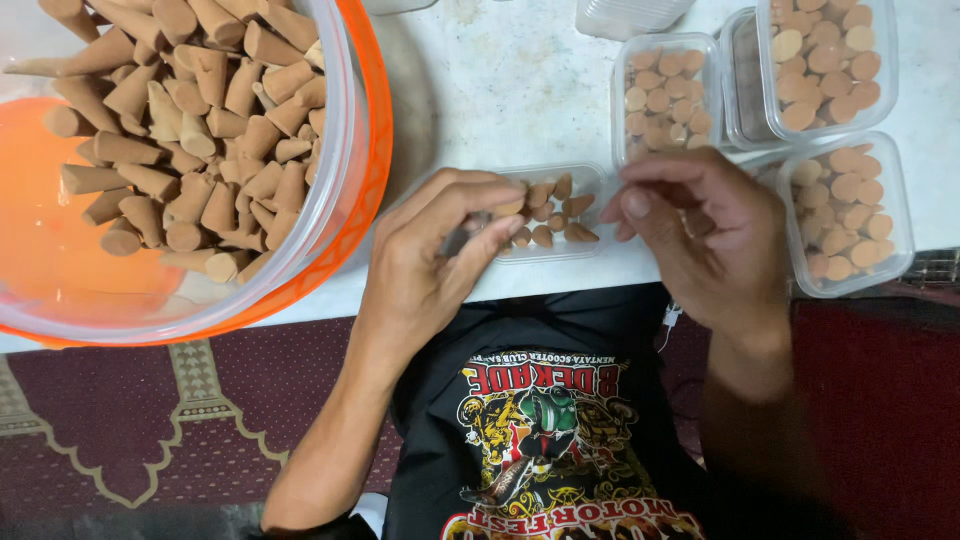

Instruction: The person picks up cone-shaped incense pieces from a large round bowl and transfers them into smaller plastic boxes one by one.

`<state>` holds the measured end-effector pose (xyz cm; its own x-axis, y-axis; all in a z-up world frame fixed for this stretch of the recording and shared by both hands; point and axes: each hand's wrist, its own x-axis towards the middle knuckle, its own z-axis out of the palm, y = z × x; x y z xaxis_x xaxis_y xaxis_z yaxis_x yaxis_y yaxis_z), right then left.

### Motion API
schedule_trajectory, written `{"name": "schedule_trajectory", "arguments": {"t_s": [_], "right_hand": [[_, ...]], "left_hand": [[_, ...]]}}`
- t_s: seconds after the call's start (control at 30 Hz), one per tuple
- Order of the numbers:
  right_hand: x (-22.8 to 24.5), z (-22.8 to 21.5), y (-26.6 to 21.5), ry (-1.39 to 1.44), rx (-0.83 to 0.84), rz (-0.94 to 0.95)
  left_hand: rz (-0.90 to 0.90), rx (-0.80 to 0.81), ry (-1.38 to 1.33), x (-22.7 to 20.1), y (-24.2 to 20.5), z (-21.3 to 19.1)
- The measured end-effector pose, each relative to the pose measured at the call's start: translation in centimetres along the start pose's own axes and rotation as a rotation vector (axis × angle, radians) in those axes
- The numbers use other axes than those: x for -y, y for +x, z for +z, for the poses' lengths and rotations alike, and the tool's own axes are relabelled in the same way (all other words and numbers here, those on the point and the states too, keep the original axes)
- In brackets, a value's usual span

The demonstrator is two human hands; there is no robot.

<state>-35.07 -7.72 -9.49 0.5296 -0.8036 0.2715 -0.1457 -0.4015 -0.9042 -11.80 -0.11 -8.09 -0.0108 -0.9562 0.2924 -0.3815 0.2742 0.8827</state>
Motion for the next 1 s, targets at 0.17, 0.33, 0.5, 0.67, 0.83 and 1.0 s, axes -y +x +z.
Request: {"name": "schedule_trajectory", "arguments": {"t_s": [0.17,0.33,0.5,0.67,0.83,1.0], "right_hand": [[-1.6,2.2,-2.3,0.069,-0.143,0.187],[-2.3,3.0,-3.2,0.057,-0.257,0.237],[-1.5,2.9,-2.9,-0.083,-0.226,0.132],[0.8,3.0,-1.6,-0.213,-0.034,-0.032],[2.2,3.0,-1.2,-0.341,0.009,-0.045],[2.1,3.5,-0.4,-0.471,-0.005,-0.067]], "left_hand": [[-0.084,-0.153,-0.004,0.8,-2.3,0.3],[-0.101,-0.197,0.02,0.8,-3.3,0.6],[-0.028,-0.148,0.028,1.4,-3.8,2.1],[0.072,-0.047,0.137,0.3,-1.6,3.6],[0.093,-0.016,0.202,0.9,-1.7,3.8],[0.014,-0.114,0.202,0.7,-1.8,2.1]]}}
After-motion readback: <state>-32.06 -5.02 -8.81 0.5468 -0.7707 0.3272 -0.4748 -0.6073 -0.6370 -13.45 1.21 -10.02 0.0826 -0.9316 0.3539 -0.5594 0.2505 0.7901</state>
